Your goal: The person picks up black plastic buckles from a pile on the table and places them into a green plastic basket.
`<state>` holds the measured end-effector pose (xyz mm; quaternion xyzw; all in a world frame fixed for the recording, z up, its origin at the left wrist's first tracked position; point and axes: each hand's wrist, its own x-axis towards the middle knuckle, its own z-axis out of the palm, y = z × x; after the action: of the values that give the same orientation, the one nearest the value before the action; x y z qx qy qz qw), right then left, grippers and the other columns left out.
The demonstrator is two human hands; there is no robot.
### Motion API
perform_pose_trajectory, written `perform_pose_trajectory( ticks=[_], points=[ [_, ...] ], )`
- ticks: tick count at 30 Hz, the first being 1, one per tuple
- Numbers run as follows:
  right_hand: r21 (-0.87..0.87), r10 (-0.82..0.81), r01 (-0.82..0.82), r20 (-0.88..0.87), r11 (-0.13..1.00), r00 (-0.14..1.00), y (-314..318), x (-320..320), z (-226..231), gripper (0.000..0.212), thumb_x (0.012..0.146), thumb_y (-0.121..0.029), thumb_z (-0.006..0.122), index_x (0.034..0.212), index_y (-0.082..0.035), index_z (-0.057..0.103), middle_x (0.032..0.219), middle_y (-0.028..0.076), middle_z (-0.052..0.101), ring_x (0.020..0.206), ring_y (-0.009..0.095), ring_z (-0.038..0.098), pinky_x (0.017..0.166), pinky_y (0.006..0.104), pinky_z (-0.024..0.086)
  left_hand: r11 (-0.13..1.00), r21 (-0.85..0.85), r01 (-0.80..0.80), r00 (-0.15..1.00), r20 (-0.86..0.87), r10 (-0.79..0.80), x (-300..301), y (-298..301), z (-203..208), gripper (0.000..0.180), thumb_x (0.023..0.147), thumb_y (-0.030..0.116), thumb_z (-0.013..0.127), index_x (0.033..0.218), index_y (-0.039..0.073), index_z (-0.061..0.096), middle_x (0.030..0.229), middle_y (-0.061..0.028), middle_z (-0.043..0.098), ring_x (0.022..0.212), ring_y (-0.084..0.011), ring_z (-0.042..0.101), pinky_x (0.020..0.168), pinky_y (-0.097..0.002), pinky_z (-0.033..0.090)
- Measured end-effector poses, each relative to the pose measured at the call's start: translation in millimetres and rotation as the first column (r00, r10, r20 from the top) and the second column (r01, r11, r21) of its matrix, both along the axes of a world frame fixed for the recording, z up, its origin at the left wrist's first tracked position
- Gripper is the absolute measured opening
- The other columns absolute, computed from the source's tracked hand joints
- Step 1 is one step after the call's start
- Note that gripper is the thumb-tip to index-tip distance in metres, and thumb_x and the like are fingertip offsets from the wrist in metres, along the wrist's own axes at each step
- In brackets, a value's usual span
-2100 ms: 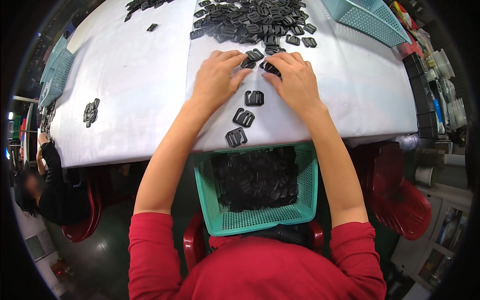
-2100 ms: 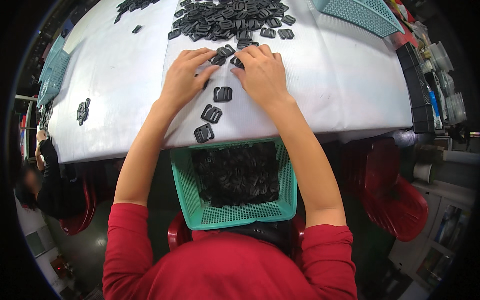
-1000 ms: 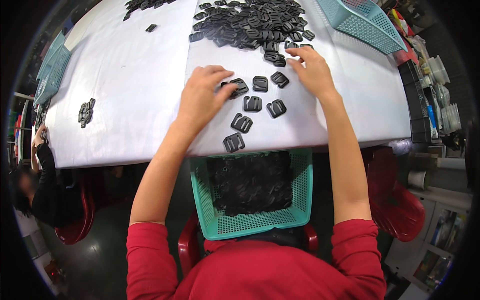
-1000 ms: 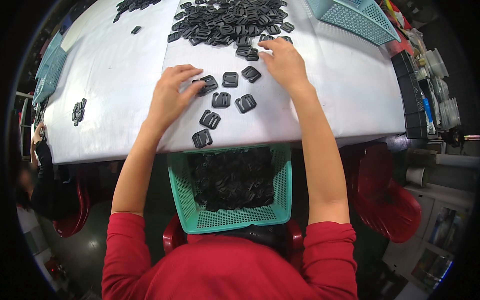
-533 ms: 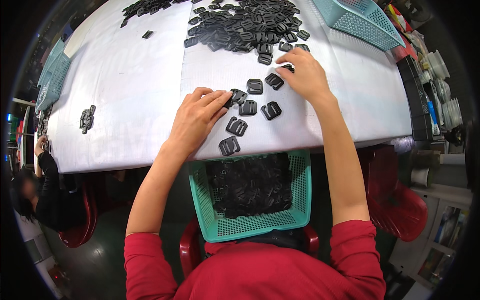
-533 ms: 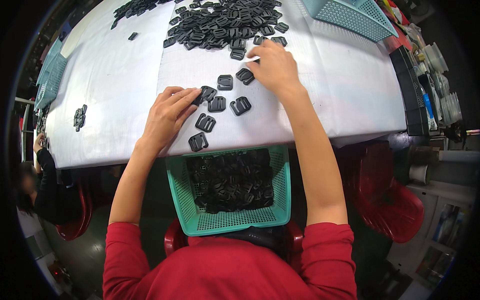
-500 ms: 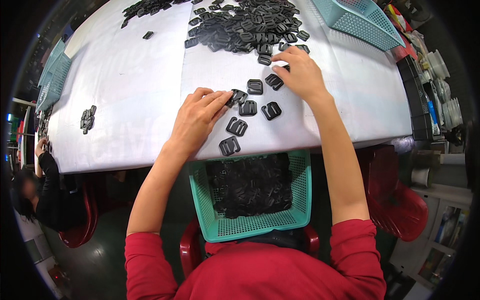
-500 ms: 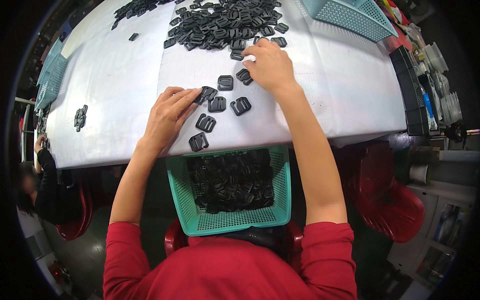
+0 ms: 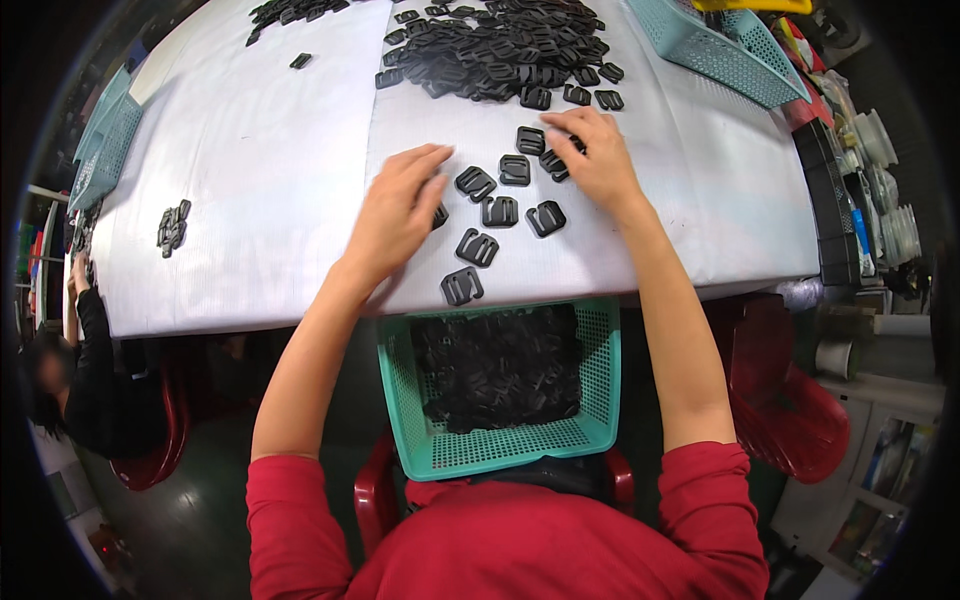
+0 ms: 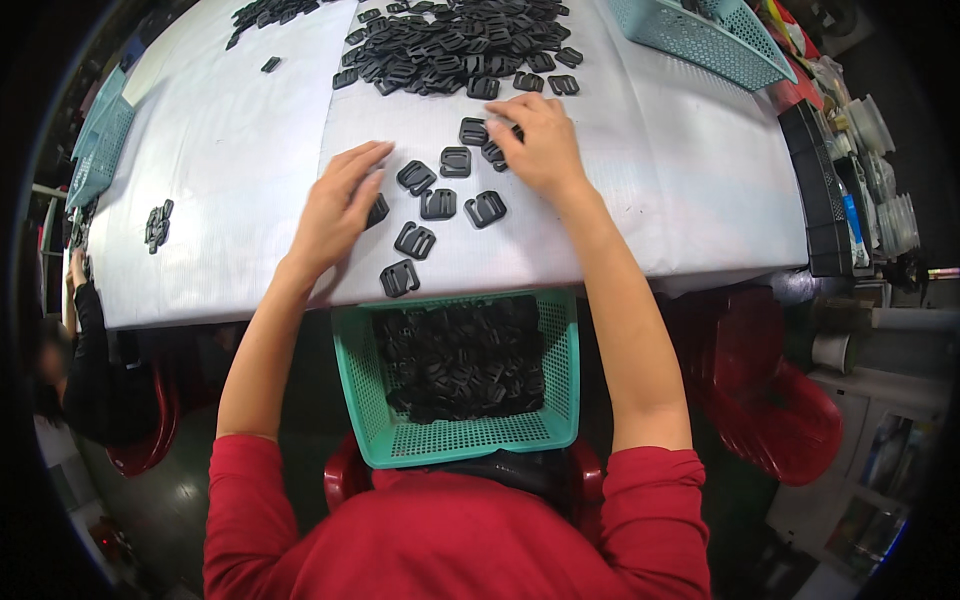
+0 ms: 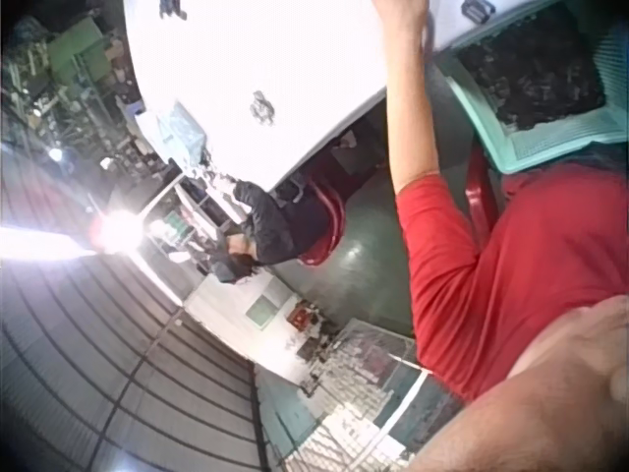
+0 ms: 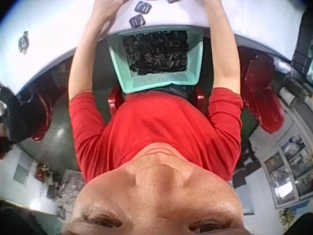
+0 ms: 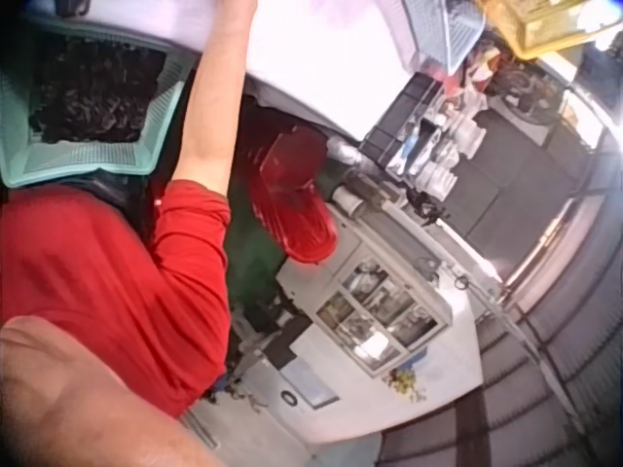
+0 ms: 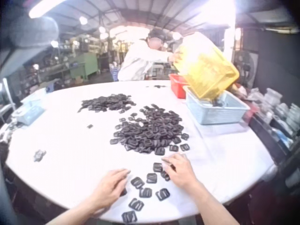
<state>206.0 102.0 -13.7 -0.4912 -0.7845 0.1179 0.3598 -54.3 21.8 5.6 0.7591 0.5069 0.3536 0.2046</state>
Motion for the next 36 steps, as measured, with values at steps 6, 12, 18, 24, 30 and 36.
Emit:
perform_pose_trajectory(
  ticks=[6, 12, 18, 24, 30, 36],
  points=[
    [-0.013, 0.177, -0.177, -0.017, 0.984, 0.984, -44, -31, 6, 0.017, 0.083, -0.025, 0.064, 0.093, -0.013, 0.070, 0.093, 0.007, 0.061, 0.092, 0.029, 0.054, 0.080, 0.0401, 0.042, 0.987, 0.042, 0.152, 0.985, -0.090, -0.148, 37, -18, -7, 0.041, 0.094, 0.009, 0.048, 0.134, 0.001, 0.048, 0.137, -0.0206, 0.047, 0.130, -0.0354, 0.042, 0.109, -0.0392, 0.033],
    [-0.152, 0.310, -0.312, -0.033, 0.938, 0.950, -128, -21, 26, 0.013, 0.081, -0.013, 0.067, 0.091, -0.006, 0.067, 0.092, 0.009, 0.060, 0.089, 0.027, 0.053, 0.081, 0.0372, 0.041, 0.958, -0.159, 0.239, 0.971, 0.027, -0.237, 26, -99, 8, 0.041, 0.091, 0.000, 0.049, 0.132, 0.002, 0.051, 0.135, -0.0213, 0.047, 0.128, -0.0351, 0.044, 0.107, -0.0406, 0.036],
    [-0.217, 0.322, -0.349, -0.151, 0.912, 0.935, -94, 10, 39, 0.017, 0.082, -0.013, 0.068, 0.096, -0.005, 0.069, 0.098, 0.011, 0.065, 0.096, 0.028, 0.058, 0.088, 0.0363, 0.045, 0.971, -0.181, 0.156, 0.976, 0.178, -0.123, 17, -71, 43, 0.031, 0.090, 0.002, 0.053, 0.120, 0.000, 0.060, 0.120, -0.0182, 0.061, 0.116, -0.0311, 0.056, 0.102, -0.0356, 0.040],
    [0.079, -0.299, 0.299, -0.002, 0.951, 0.954, 81, 68, -15, 0.049, 0.089, -0.035, 0.059, 0.126, -0.003, 0.055, 0.114, 0.018, 0.062, 0.111, 0.035, 0.054, 0.098, 0.0426, 0.041, 0.961, 0.148, -0.232, 0.971, -0.019, 0.237, 13, 89, -28, 0.045, 0.091, 0.019, 0.055, 0.130, -0.003, 0.047, 0.130, -0.0219, 0.051, 0.125, -0.0374, 0.042, 0.106, -0.0433, 0.032],
    [-0.050, -0.101, 0.094, -0.160, 0.994, 0.982, 90, -17, -11, 0.055, 0.091, -0.038, 0.055, 0.132, -0.002, 0.049, 0.118, 0.020, 0.061, 0.111, 0.035, 0.054, 0.100, 0.0438, 0.039, 0.949, 0.196, -0.246, 0.968, -0.005, 0.252, 55, 133, -43, 0.042, 0.093, 0.027, 0.053, 0.128, 0.003, 0.051, 0.125, -0.0228, 0.052, 0.122, -0.0386, 0.043, 0.106, -0.0460, 0.032],
    [-0.033, 0.072, -0.077, -0.121, 0.997, 0.990, 43, -26, -12, 0.045, 0.089, -0.041, 0.059, 0.126, -0.013, 0.058, 0.117, 0.018, 0.059, 0.114, 0.035, 0.052, 0.099, 0.0412, 0.038, 0.992, 0.049, -0.116, 0.991, 0.080, 0.111, 55, 86, -24, 0.033, 0.092, 0.020, 0.055, 0.120, 0.003, 0.057, 0.124, -0.0197, 0.053, 0.121, -0.0355, 0.045, 0.105, -0.0414, 0.033]
  ],
)
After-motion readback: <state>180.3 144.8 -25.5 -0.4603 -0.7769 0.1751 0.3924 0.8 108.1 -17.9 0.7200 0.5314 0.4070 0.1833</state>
